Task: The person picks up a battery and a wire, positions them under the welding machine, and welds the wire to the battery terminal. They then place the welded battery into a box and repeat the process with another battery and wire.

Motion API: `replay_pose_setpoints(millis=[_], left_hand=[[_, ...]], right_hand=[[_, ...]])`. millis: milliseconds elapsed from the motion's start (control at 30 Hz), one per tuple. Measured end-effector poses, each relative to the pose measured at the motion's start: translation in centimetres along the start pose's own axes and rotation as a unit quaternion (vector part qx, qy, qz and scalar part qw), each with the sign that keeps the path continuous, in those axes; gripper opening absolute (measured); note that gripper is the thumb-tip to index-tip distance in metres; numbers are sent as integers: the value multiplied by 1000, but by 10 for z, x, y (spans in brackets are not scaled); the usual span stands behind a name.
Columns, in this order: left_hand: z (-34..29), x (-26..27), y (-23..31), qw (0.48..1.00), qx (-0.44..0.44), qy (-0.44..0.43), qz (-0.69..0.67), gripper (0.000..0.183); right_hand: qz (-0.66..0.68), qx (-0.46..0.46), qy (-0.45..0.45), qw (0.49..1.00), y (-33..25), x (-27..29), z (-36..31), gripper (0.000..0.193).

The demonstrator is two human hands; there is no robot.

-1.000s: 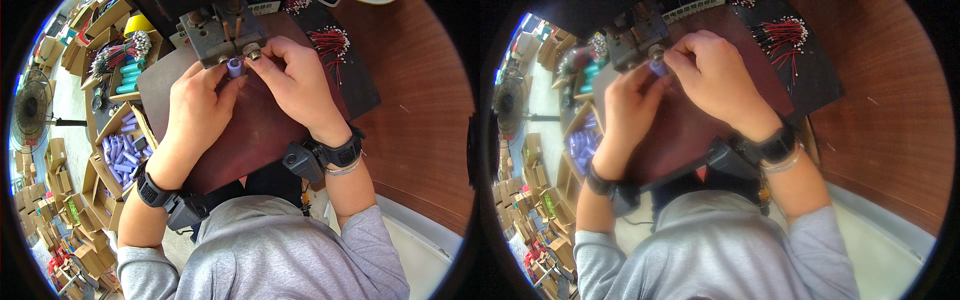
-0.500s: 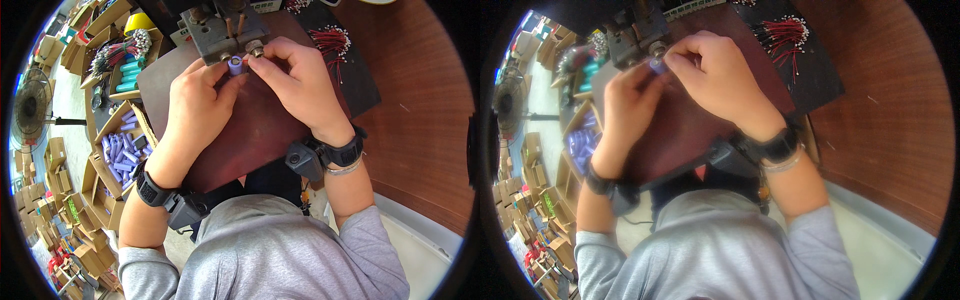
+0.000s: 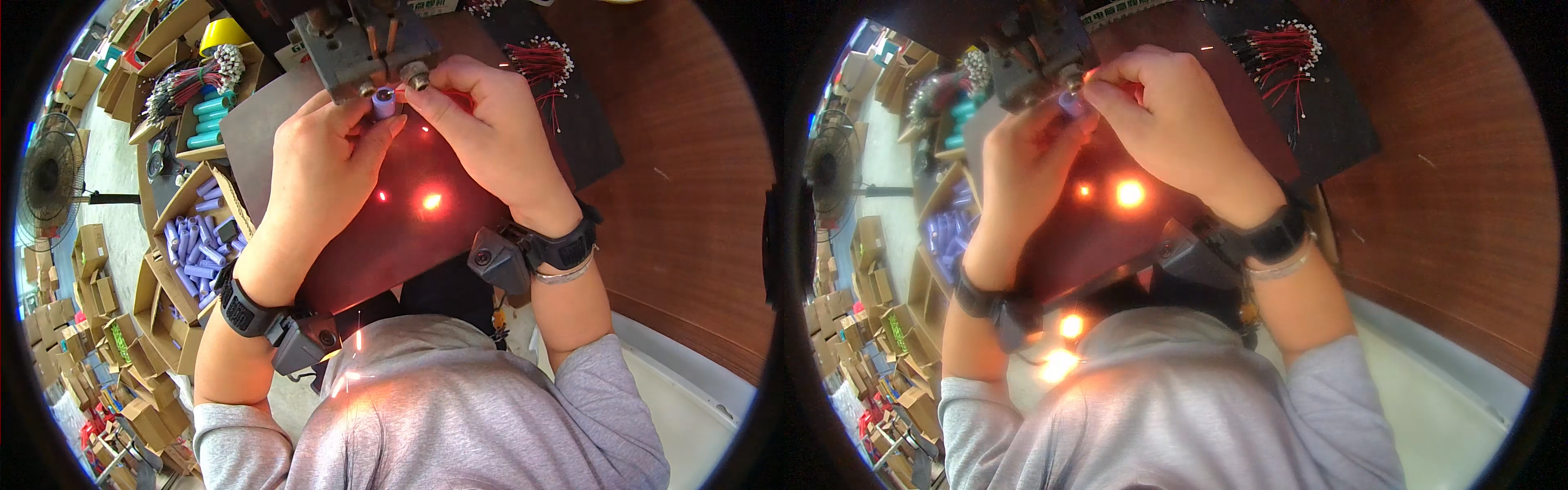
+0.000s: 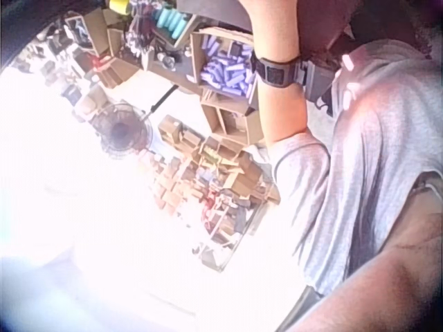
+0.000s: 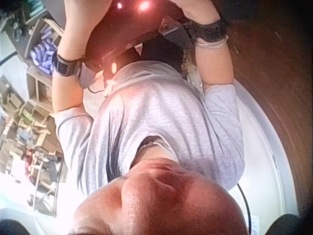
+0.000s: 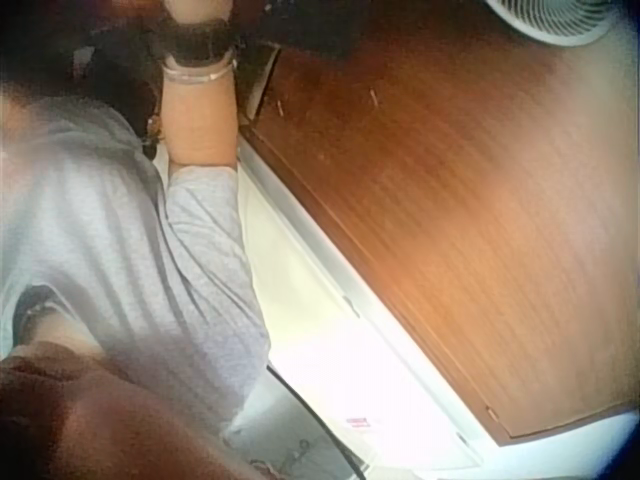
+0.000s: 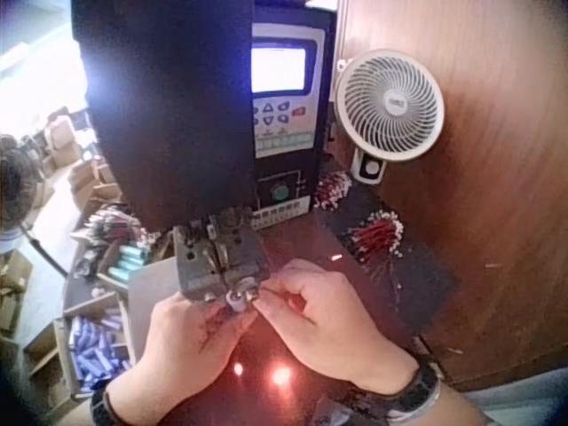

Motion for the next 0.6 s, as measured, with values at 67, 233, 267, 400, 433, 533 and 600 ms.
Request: replay_pose_setpoints(millis=[67,233,267,400,433,533,600], left_hand=[[-1,1,0,1000,3,-5,-14,19],[1,0,1,1000,-2,-5,-8,20],[1,-1,1,1000,4,-8,-16,20],[1,2,4,1000,-23,7,-17,19],[1,2,3,1000,-24,7,-19,19],[1,2,1,1000,-25,0,4,19],[0,6,3,999,-27,7,-18,19]], right_hand=[[-20,-21,-17,999,0,2,-1,19],[-3,-7,-2,1000,1,1,-2,18],[0,-10,1,1000,1,2,-2,18],[-1,12,9,1000,-1,2,-2,18],[-3,11,10,1000,1,2,-2,18],[33,7,6,999,6,-2,-3,17],[-1,-20,-10,1000,2,-2,-1,17]])
Point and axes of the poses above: each hand's wrist, its own z-axis towards the middle knuckle, its own x-axis out of the back of the hand, y = z × x, the point moved 7 cm from there along z, towards the middle knuckle
